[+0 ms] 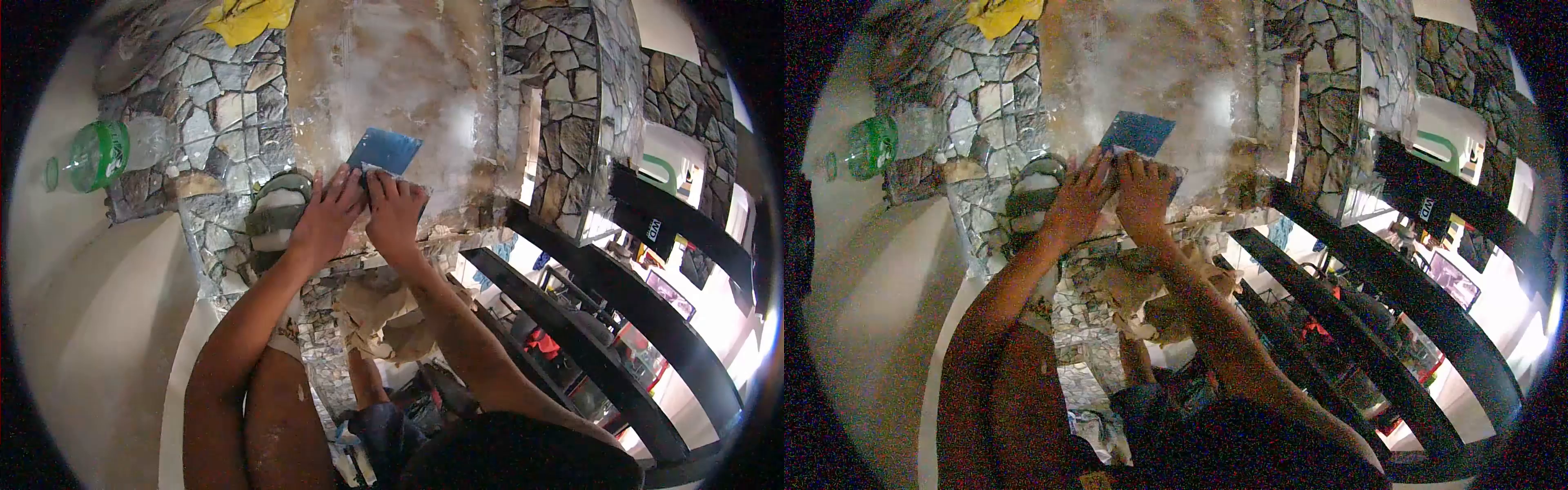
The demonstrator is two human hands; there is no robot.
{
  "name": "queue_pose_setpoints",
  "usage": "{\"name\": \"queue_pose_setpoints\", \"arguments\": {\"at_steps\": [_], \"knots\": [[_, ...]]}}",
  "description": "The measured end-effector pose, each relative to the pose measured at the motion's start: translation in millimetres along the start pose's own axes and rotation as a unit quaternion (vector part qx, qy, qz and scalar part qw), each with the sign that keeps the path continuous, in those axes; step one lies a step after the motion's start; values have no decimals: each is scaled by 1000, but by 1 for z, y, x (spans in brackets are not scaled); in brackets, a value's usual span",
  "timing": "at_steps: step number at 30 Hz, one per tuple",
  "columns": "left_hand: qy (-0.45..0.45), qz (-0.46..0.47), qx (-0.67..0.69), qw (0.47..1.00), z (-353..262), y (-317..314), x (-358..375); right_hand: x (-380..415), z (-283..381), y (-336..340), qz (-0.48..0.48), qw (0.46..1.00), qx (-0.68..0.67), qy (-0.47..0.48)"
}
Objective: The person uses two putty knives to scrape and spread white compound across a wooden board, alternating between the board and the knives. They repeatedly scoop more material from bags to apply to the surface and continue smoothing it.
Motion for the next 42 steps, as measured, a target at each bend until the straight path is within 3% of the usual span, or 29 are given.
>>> {"name": "queue_pose_setpoints", "arguments": {"at_steps": [5,10,14,17,20,26,30,33,34,35,37,40,42], "knots": [[-3,-8,47,999,-4,-4,2,-61,-11,18,-21,999,-48,-11],[-10,-50,-69,996,-3,-6,-1,-8,11,7,-34,998,-47,36],[1,-74,43,996,-3,-5,1,-59,-12,5,-1,1000,25,-6],[-3,-72,9,997,-2,-19,-1,-47,-6,7,-12,999,-33,-9],[-27,5,-31,999,0,-6,2,-9,6,-1,-3,999,-35,-4],[-4,-39,21,999,-3,-13,1,-53,-34,19,23,995,-25,-89],[-9,-33,38,999,-1,0,1,10,-6,16,44,998,-31,-40],[1,-24,63,998,-1,2,1,-9,-21,18,46,997,-21,-59],[2,-61,83,995,-1,-2,0,-24,-33,14,-7,998,5,-58],[7,-78,85,993,-2,-6,-3,-31,-45,14,1,997,-34,-73],[24,-115,88,989,-3,-10,-9,-55,-55,45,17,989,-114,-95],[203,-34,239,949,-2,29,-39,-36,-56,86,-45,980,-181,-74],[257,-78,262,927,1,34,-56,-9,-57,87,-38,986,-146,-67]]}}
Point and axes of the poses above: each hand's wrist, its own x-axis away from the middle knuckle, its own y-axis out of the back of the hand, z = x × y, the point moved 1 cm from there along -x, towards the middle knuckle, and after that the axes turned 5 degrees about y, right-handed, at the moved point
